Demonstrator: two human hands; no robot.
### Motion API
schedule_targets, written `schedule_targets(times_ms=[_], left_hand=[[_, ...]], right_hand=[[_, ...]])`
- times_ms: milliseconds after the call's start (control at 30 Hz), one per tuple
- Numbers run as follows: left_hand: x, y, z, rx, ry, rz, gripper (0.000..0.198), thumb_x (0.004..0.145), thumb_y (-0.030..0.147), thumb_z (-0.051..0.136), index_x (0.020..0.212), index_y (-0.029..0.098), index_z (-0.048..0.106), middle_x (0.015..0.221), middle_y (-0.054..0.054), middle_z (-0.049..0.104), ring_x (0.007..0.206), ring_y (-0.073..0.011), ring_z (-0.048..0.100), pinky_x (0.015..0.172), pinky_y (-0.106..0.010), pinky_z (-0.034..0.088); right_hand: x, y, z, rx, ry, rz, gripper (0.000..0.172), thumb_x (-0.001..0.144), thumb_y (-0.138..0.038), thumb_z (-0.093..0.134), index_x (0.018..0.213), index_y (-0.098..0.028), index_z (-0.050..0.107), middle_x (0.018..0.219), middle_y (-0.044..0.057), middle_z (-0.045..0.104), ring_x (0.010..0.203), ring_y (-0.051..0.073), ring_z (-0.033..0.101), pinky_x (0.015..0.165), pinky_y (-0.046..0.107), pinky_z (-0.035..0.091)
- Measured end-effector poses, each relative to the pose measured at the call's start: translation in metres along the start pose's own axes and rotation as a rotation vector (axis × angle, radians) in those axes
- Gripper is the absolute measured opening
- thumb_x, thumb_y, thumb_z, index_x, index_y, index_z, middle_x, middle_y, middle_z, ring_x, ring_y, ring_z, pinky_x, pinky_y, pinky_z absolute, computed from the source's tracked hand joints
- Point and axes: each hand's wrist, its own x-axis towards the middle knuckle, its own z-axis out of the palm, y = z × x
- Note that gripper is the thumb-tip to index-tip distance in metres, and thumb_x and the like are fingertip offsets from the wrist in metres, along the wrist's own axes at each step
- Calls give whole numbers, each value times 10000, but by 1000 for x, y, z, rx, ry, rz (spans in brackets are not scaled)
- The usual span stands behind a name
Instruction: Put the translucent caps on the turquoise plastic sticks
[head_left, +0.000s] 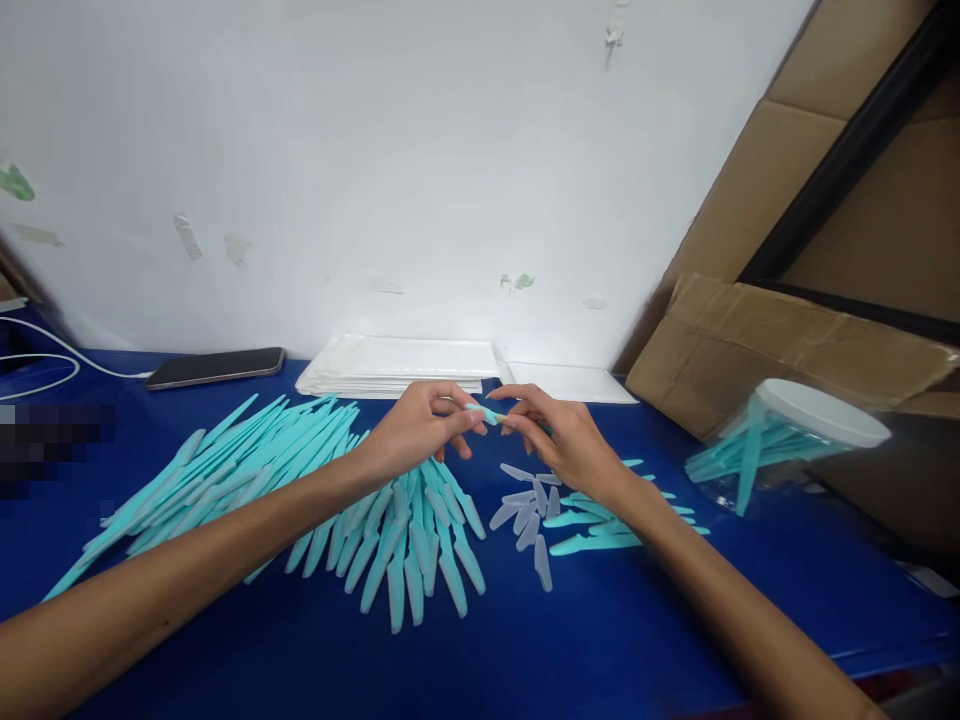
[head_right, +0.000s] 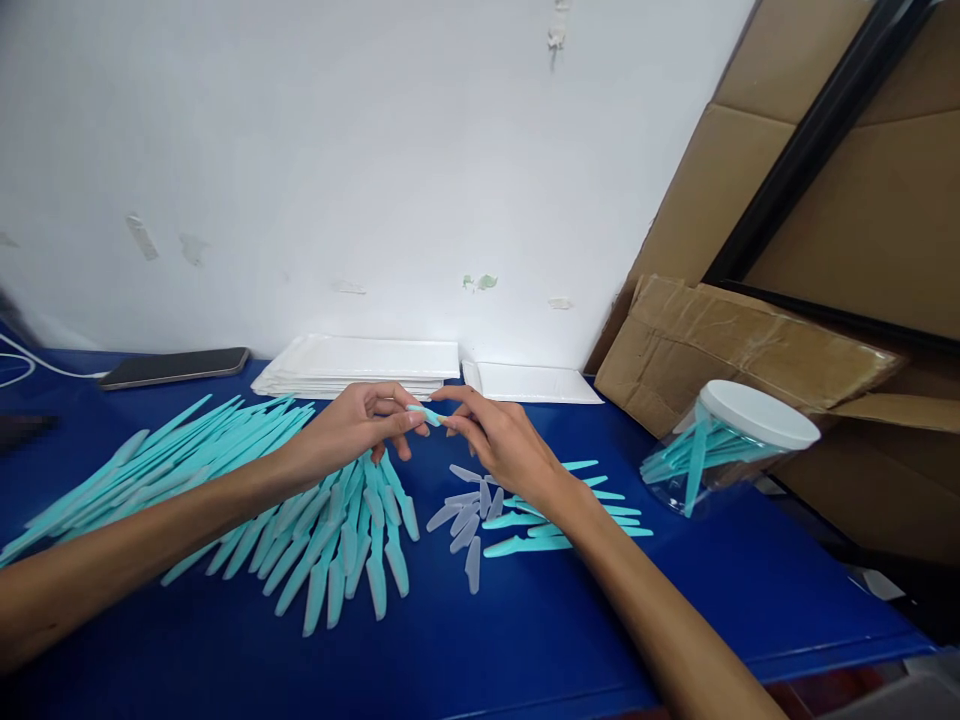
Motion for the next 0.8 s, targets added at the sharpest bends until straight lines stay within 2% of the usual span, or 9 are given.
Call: schedule_targets(times_ms=[167, 333, 467, 567, 633, 800], left_hand=[[-2, 8, 0, 41, 30, 22, 193, 823, 322, 686, 913, 165, 618, 862, -80, 746, 606, -151, 686, 452, -221, 429], [-4, 8, -1, 153, 18, 78, 197, 867, 355, 610, 919, 167, 632, 848, -76, 742, 594, -149, 682, 475, -224, 451], [-6, 6, 0, 384, -41, 124, 249, 918, 360, 517, 889, 178, 685, 833, -62, 748, 631, -152, 686, 552, -247, 493], [-8, 5, 5, 491, -40, 146, 260, 902, 344, 537, 826, 189, 731, 787, -55, 749, 591, -156, 647, 519, -262, 449], [-9, 4, 8, 542, -38, 164, 249, 902, 322, 531, 856, 201, 744, 774, -42, 753, 559, -144, 619, 504, -261, 420], [-10, 7, 7, 644, 27, 193, 238, 907, 287, 496, 922, 211, 721, 783, -30, 753, 516, -127, 572, 487, -263, 364]], right_hand=[[0, 0, 1, 48, 19, -17, 313, 1045, -281, 472, 1351, -314, 533, 871, -5, 700, 582, 114, 572, 613, 243, 491], [-1, -1, 1, 28, 13, -21, 310, 1045, -345, 470, 1346, -307, 537, 855, 8, 705, 587, 129, 592, 614, 263, 509], [-2, -2, 3, 1, -71, -6, 332, 1034, -353, 505, 1365, -324, 522, 802, -11, 694, 595, 136, 598, 607, 261, 490], [-2, -4, 4, 33, -147, 7, 332, 1023, -352, 537, 1354, -334, 518, 846, -13, 719, 610, 136, 616, 608, 253, 488], [-1, -4, 1, 42, -163, 21, 326, 1010, -373, 564, 1330, -322, 524, 886, -5, 734, 651, 146, 643, 616, 251, 490], [1, 8, -18, -275, -118, 15, 262, 993, -494, 558, 1107, -287, 671, 874, -2, 744, 638, 156, 628, 612, 280, 425]])
